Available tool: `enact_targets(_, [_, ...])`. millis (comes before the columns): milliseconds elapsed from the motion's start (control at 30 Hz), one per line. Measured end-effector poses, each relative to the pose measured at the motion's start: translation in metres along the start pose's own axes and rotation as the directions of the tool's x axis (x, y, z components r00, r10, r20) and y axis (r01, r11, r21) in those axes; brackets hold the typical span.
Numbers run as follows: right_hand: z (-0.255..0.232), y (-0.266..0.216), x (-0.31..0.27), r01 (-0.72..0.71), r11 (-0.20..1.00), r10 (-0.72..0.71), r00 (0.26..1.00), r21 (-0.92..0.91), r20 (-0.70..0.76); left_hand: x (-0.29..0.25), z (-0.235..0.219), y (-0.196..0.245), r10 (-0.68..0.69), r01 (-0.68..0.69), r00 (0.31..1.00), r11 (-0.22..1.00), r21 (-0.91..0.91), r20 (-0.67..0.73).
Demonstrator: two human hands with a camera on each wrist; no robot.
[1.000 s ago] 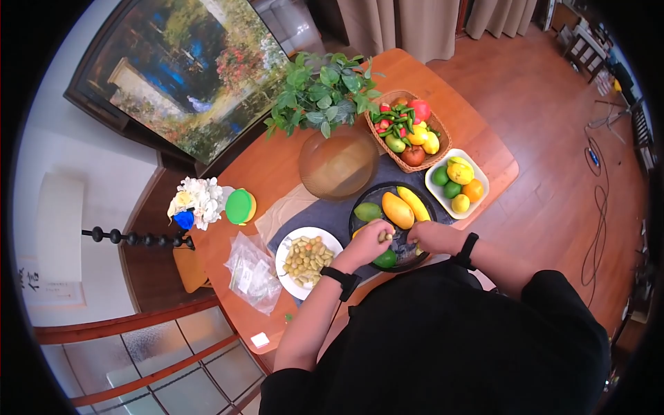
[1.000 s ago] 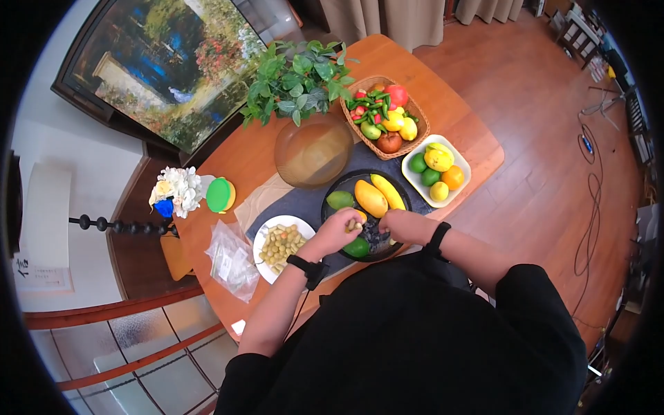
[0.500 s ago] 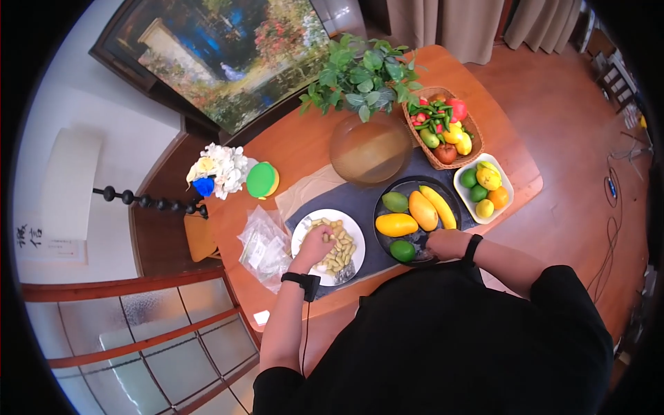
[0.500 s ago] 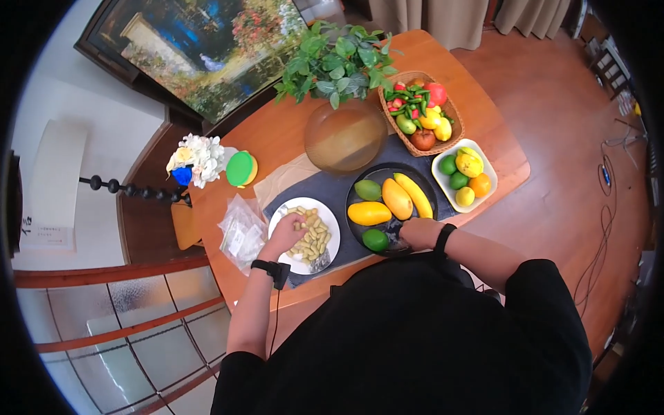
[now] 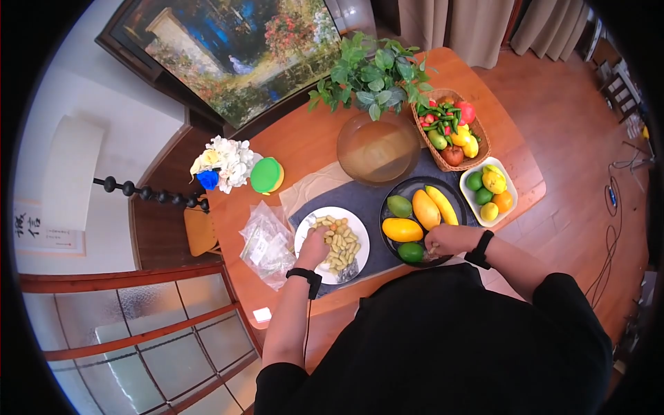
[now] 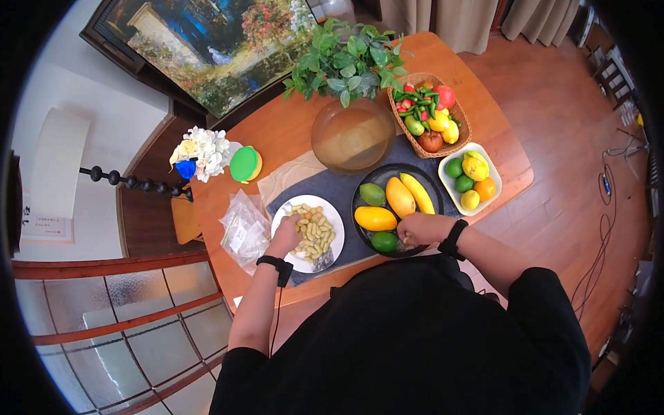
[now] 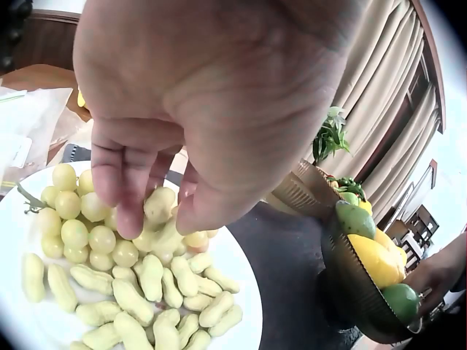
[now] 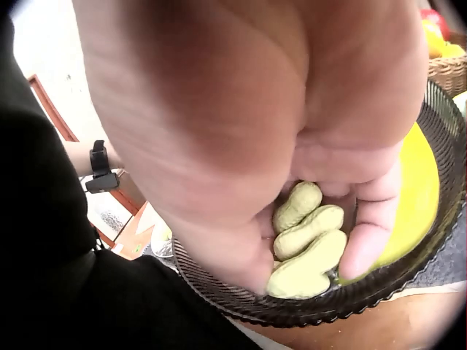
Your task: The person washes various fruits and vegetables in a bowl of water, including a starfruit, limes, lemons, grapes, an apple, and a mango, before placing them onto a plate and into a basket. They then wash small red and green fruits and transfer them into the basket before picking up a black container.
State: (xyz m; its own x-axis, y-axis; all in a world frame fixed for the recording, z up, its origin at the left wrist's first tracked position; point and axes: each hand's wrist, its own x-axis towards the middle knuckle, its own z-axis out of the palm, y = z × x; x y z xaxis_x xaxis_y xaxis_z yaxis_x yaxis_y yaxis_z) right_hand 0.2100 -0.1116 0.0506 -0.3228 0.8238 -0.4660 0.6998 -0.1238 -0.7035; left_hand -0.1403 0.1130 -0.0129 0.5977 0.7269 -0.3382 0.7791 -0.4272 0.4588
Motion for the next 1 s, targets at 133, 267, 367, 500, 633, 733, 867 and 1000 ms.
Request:
enact_targets(133, [-0.029,-0.021,0.019,0.17,0.98,-0.153,0.975,0.1,-0.161,-0.006,-0.004,-0.007,-0.064,0.063,0.998,0.997,-0.036,-0.013])
enact_targets(267, [-0.033,-0.056,0.083,0.291,0.947,-0.278,0.955,0.136,-0.107,-0.016,0.006,-0.017,-0.108,0.102,0.992,0.99,-0.099,-0.064])
enact_targets(367, [-0.01,-0.066,0.162,0.348,0.928,-0.351,0.936,0.136,0.0,-0.022,0.023,-0.028,-0.079,0.057,0.988,0.985,-0.165,-0.133])
enact_targets(500, [0.054,-0.059,0.258,0.286,0.956,-0.282,0.957,0.068,-0.071,-0.047,0.028,-0.01,-0.228,0.158,0.936,0.953,-0.259,-0.27])
enact_targets(633, [0.094,-0.081,0.279,0.244,0.966,-0.259,0.916,-0.089,-0.307,-0.065,0.037,-0.015,-0.253,0.167,0.871,0.959,-0.23,-0.42])
enact_targets(733, [0.108,-0.096,0.28,0.21,0.977,-0.201,0.896,-0.022,-0.396,-0.071,0.043,-0.032,-0.287,0.2,0.926,0.924,-0.326,-0.245])
enact_targets(867, [0.109,-0.099,0.276,0.185,0.981,-0.194,0.923,-0.059,-0.332,-0.083,0.049,-0.024,-0.222,0.237,0.971,0.828,-0.507,0.091])
enact_targets(1000, [0.09,-0.109,0.252,0.171,0.983,-0.184,0.937,-0.067,-0.296,-0.081,0.059,-0.024,-0.13,0.247,0.956,0.842,-0.48,0.262])
